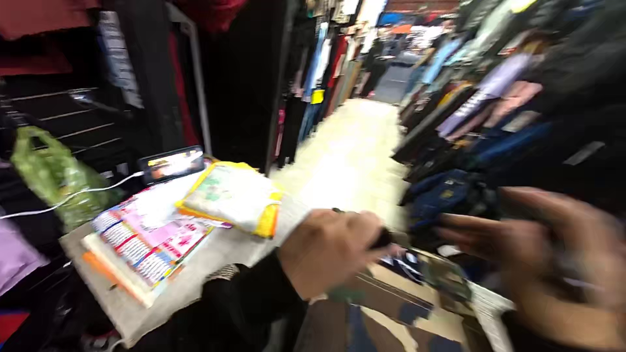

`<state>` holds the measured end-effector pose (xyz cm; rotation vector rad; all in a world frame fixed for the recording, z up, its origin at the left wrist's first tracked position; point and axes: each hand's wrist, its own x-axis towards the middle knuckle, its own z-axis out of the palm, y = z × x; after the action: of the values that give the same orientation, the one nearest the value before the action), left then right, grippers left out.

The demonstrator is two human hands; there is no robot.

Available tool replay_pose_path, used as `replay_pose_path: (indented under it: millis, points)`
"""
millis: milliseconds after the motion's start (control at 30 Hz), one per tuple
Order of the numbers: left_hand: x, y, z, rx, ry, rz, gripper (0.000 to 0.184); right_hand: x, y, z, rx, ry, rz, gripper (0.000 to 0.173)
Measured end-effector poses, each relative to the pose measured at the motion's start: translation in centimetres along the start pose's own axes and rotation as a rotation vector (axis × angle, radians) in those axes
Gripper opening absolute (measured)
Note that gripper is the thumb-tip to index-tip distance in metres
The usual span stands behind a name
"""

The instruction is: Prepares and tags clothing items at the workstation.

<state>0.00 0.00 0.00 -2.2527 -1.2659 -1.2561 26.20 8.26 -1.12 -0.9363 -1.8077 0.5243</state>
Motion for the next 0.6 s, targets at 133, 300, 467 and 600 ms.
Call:
replay_pose_path:
  millis: [133, 300, 467, 600]
  points:
    - [1.2, -1.5, 1.8, -0.05, -0.343, -0.247, 0.039, -0.1, 3.7, 3.2, -0.33, -0.247, -0.226, 0.042]
    - [1.8, -2.1, 3.1, -0.137, -0.177, -0.126, 0.032, -0.6, 3.0, 3.5, -0.314, -0.209, -0.337, 0.023]
    - [0.5, -1.7, 1.4, -0.403, 0.004, 0.306, 0.057, -3.8, 3.5, 2.1, -0.106, -0.053, -0.452, 0.013]
    - [-0.7, -2.0, 1.3, -0.426, 0.023, 0.376, 0.055, -6.3, 3.4, 1.6, -0.138, -0.125, -0.511, 0.008]
